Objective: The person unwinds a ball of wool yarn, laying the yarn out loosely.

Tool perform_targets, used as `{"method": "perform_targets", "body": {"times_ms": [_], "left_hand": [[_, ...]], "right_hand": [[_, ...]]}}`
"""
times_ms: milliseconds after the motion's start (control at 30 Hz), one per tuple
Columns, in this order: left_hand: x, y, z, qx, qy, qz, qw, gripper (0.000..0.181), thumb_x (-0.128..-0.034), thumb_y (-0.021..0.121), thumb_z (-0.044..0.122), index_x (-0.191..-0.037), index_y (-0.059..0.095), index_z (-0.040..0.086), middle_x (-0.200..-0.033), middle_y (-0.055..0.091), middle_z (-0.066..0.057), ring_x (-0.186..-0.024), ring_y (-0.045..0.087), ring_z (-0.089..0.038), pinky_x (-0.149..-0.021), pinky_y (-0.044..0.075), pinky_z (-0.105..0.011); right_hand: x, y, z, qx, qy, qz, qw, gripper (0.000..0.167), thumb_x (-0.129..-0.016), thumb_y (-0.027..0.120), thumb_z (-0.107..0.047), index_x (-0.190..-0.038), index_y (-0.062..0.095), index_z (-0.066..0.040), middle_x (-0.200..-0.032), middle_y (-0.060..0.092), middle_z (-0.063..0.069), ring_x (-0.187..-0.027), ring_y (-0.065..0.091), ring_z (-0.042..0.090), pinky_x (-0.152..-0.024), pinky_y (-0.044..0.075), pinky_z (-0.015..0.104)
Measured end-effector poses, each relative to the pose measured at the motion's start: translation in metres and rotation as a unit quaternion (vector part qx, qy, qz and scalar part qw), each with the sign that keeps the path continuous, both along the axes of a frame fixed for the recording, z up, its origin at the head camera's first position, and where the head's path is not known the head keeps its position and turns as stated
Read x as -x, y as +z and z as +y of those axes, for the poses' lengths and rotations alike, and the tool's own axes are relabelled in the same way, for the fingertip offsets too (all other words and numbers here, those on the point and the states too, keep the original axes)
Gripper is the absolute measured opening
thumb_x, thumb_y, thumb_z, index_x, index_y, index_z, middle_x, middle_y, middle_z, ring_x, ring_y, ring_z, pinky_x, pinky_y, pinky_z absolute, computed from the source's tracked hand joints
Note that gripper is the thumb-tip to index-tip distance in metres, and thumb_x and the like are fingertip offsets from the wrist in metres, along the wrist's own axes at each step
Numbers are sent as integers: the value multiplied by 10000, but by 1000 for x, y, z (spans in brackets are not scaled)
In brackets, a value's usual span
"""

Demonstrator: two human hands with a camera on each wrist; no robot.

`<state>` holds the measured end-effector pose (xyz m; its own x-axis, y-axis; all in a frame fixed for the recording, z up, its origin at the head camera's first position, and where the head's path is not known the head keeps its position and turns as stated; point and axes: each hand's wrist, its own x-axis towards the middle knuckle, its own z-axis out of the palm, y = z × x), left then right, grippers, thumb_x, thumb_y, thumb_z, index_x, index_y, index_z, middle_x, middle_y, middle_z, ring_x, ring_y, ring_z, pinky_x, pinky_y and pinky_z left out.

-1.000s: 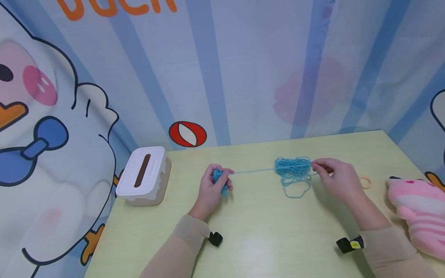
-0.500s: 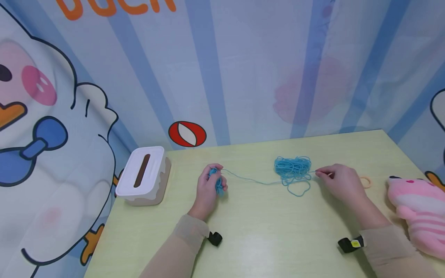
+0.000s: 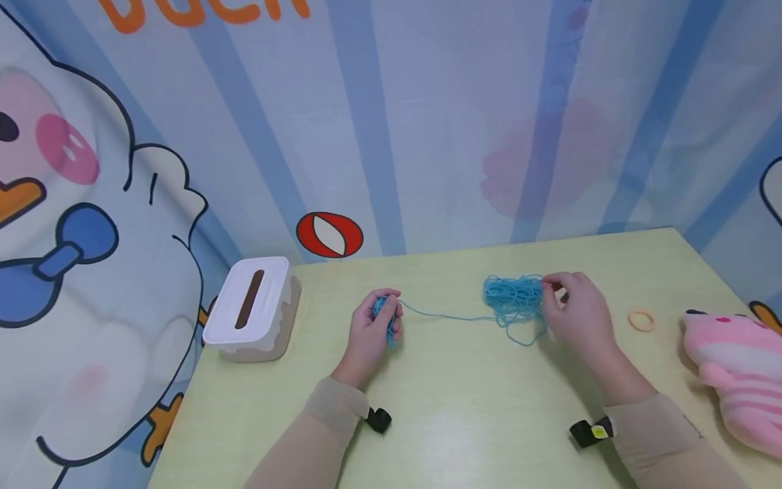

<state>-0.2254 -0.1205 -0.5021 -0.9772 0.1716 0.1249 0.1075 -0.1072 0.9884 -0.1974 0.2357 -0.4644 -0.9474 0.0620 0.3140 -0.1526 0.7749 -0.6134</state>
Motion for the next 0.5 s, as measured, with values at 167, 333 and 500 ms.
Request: {"method": "perform_targets", "body": {"times_ms": [167,333,500], "left_hand": [[0,2,-1,125,-263,249,9993,410,-1171,552,255,-1362,558,-108,-991,644,-18,-709,540,-132,-655,514,-208],[-1,0,-1,254,-503,495,9972,395,-1174,540,228,-1331,568,-134,-987,695,20,-683,546,-119,-646,499,-199],[-1,-2,-3,209,-633,603,9959,357,-1177,529,215,-1316,596,-108,-965,705,34,-668,541,-95,-619,465,-200]], "right_hand": [[1,9,-62,251,1629,-6,9863,357,-1113,630,-165,-1447,689,-53,-1360,743,175,-936,728,229,-786,601,313],[11,6,-117,568,2661,-1128,9556,570,-1152,589,-206,-1694,429,-139,-1647,581,109,-982,755,202,-717,581,269],[22,-4,-147,331,2705,-1190,9548,467,-1148,601,-222,-1603,568,-121,-1470,728,81,-883,730,110,-736,575,283]]}}
